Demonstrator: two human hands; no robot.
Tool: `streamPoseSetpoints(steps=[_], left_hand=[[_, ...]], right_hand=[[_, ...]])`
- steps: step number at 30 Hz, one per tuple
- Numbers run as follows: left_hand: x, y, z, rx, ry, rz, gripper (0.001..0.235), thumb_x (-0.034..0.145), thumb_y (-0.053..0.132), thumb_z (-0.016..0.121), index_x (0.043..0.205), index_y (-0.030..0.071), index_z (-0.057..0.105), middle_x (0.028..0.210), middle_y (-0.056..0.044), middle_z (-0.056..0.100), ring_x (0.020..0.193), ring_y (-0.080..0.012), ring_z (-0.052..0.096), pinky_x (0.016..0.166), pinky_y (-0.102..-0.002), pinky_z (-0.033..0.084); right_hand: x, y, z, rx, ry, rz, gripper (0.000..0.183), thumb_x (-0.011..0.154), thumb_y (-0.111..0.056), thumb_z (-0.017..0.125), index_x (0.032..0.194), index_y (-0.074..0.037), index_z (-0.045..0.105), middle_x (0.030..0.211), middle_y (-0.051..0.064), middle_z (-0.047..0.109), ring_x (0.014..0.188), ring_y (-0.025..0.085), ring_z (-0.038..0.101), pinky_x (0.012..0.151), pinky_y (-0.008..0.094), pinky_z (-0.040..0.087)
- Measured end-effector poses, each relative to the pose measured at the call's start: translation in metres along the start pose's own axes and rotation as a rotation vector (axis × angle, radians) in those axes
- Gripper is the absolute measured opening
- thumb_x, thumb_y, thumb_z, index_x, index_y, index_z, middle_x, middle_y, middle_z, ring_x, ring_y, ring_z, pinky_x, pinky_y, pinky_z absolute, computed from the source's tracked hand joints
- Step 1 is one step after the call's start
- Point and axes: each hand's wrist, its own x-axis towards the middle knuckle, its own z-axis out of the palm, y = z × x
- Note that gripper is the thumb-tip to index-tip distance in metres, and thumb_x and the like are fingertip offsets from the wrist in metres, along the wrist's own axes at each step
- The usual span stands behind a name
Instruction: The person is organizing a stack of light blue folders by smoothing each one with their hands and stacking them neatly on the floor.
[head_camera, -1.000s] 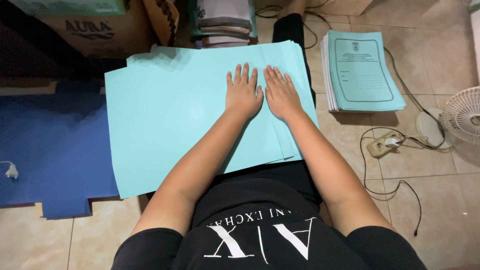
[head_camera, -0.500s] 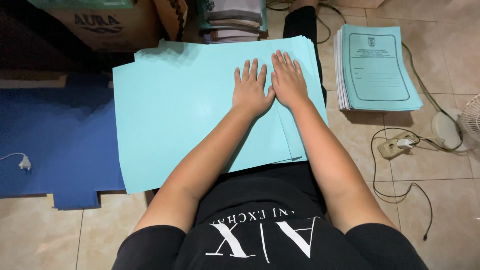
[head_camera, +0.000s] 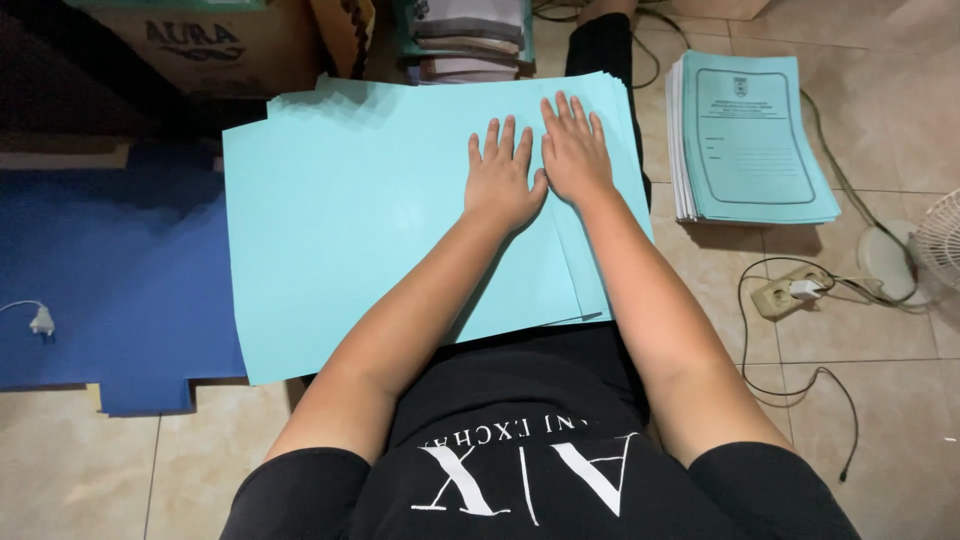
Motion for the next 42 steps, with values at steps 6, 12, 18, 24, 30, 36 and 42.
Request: streamPoseSetpoints(steps=[6, 12, 18, 24, 30, 36, 42], left_hand=[[0.002, 0.001, 0.0, 0.01, -0.005, 0.001, 0.072, 0.098, 0.045, 0.037, 0.158, 0.006, 0.035, 0.167, -0.021, 0.025, 0.156, -0.038, 0.012, 0.123, -0.058, 0.007], [0.001, 0.001, 0.001, -0.011, 0.012, -0.005, 0.071, 0.098, 0.045, 0.039, 0.157, 0.006, 0.037, 0.167, -0.02, 0.026, 0.156, -0.0373, 0.013, 0.123, -0.057, 0.007], [-0.01, 0.007, -0.041, -0.011, -0.203, -0.032, 0.068, 0.104, 0.046, 0.03, 0.163, 0.012, 0.029, 0.171, -0.017, 0.02, 0.159, -0.0343, 0.012, 0.126, -0.057, 0.007], [-0.009, 0.008, -0.044, -0.003, -0.225, -0.026, 0.069, 0.104, 0.046, 0.029, 0.163, 0.012, 0.029, 0.171, -0.017, 0.02, 0.159, -0.0344, 0.011, 0.126, -0.058, 0.006], [-0.008, 0.009, -0.049, 0.004, -0.229, -0.021, 0.068, 0.104, 0.045, 0.029, 0.163, 0.012, 0.028, 0.171, -0.017, 0.021, 0.159, -0.0348, 0.013, 0.126, -0.058, 0.008], [-0.009, 0.009, -0.046, -0.005, -0.229, -0.023, 0.069, 0.103, 0.046, 0.029, 0.163, 0.012, 0.029, 0.17, -0.018, 0.021, 0.159, -0.0354, 0.013, 0.126, -0.057, 0.007], [-0.01, 0.007, -0.044, -0.013, -0.219, -0.023, 0.07, 0.103, 0.047, 0.03, 0.163, 0.011, 0.029, 0.17, -0.019, 0.02, 0.159, -0.0363, 0.012, 0.125, -0.058, 0.007]], right_hand=[[0.018, 0.009, 0.012, -0.012, 0.013, 0.006, 0.053, 0.104, -0.019, 0.039, 0.156, -0.008, 0.04, 0.164, 0.014, 0.032, 0.153, 0.031, 0.021, 0.121, 0.049, 0.014], [-0.008, -0.001, -0.003, 0.002, -0.004, 0.005, 0.053, 0.104, -0.017, 0.036, 0.156, -0.004, 0.039, 0.165, 0.012, 0.032, 0.153, 0.028, 0.021, 0.123, 0.045, 0.014], [-0.019, 0.0, -0.014, -0.001, -0.183, -0.007, 0.055, 0.11, -0.02, 0.03, 0.163, -0.008, 0.028, 0.17, 0.012, 0.021, 0.158, 0.029, 0.016, 0.127, 0.05, 0.01], [0.001, 0.002, -0.016, 0.004, -0.191, -0.085, 0.053, 0.11, -0.017, 0.03, 0.162, -0.009, 0.031, 0.17, 0.009, 0.025, 0.157, 0.027, 0.019, 0.126, 0.05, 0.012], [0.025, 0.012, -0.007, -0.008, -0.16, -0.128, 0.053, 0.109, -0.016, 0.032, 0.162, -0.01, 0.032, 0.169, 0.007, 0.027, 0.156, 0.026, 0.022, 0.126, 0.051, 0.015], [0.0, 0.006, -0.014, 0.014, -0.165, -0.108, 0.054, 0.109, -0.016, 0.031, 0.162, -0.01, 0.032, 0.169, 0.007, 0.027, 0.156, 0.025, 0.022, 0.127, 0.047, 0.014], [-0.005, 0.008, -0.013, -0.002, -0.174, -0.124, 0.055, 0.109, -0.017, 0.032, 0.163, -0.012, 0.031, 0.17, 0.006, 0.026, 0.156, 0.024, 0.021, 0.127, 0.047, 0.013]])
